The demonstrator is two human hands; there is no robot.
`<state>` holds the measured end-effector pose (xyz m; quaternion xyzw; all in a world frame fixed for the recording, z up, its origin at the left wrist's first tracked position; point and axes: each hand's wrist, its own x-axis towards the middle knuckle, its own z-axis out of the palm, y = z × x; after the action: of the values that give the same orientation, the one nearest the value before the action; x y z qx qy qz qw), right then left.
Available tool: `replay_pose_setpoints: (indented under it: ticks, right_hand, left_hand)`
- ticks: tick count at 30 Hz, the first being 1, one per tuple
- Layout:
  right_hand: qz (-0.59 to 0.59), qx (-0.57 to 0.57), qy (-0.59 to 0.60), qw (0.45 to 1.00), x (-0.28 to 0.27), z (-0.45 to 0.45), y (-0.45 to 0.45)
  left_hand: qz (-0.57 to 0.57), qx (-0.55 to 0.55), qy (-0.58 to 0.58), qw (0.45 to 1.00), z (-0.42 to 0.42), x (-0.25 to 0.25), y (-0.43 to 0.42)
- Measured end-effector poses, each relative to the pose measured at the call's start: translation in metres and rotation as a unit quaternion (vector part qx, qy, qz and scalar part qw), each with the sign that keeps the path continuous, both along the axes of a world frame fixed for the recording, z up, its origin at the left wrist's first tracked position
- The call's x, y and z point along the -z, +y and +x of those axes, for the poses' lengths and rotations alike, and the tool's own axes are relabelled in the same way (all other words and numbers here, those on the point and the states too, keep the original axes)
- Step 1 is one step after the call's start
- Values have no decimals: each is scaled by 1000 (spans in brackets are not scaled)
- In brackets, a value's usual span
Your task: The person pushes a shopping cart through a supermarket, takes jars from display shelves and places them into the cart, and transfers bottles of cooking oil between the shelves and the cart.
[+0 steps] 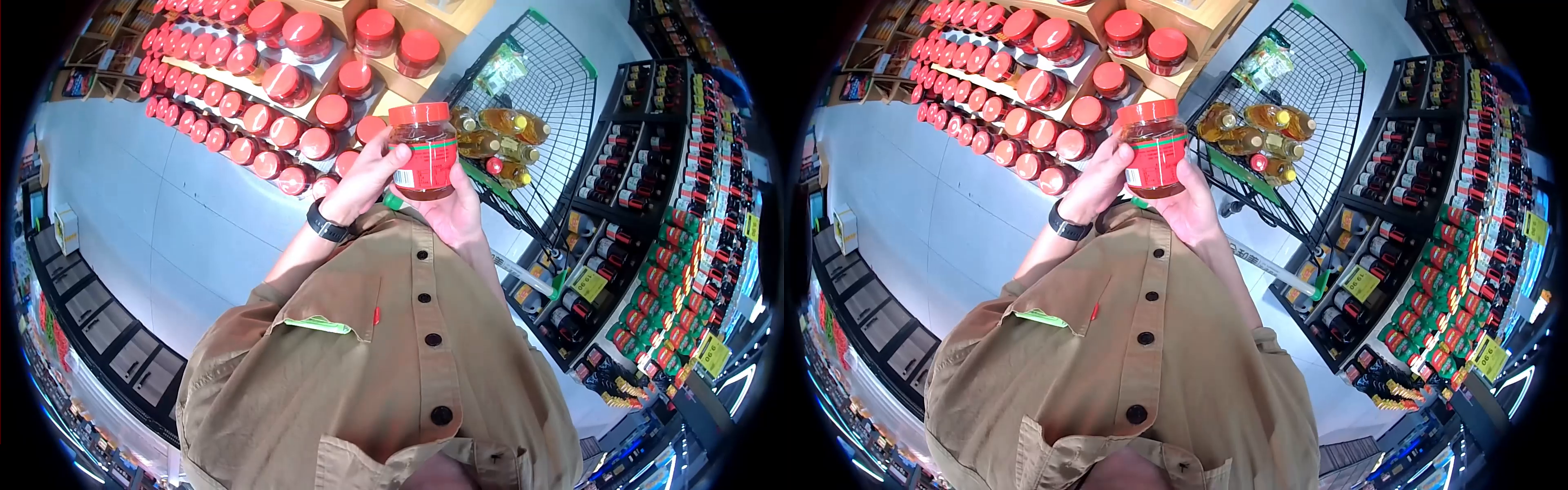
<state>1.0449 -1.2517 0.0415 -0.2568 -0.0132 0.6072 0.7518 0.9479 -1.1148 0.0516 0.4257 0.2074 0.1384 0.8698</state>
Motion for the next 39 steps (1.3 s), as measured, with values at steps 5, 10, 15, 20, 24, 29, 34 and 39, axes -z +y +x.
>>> replay_pose_setpoints:
  ticks: [5,10,15,20,24,29,34,39]
  right_hand:
    - [-12,36,-52,998,-3,-4,7]
    - [-38,57,-122,990,-9,-10,15]
    - [-64,69,-254,963,-3,-12,20]
    - [-72,59,-315,945,-13,-11,26]
    - [-79,51,-327,940,-19,-10,25]
    - [-77,54,-361,928,-16,-8,21]
    - [-51,40,-381,922,-10,-3,12]
    - [-17,3,-353,936,-7,11,-8]
  left_hand:
    - [16,-43,103,994,-13,-9,4]
    - [20,-60,136,989,-22,-19,8]
    - [68,-60,83,992,-24,-22,0]
    - [77,-59,69,993,-21,-25,-1]
    - [107,-55,72,990,-20,-24,-2]
    - [130,-46,73,988,-16,-19,-5]
    - [87,-33,59,994,-12,-27,-6]
    - [29,17,45,998,-10,-24,0]
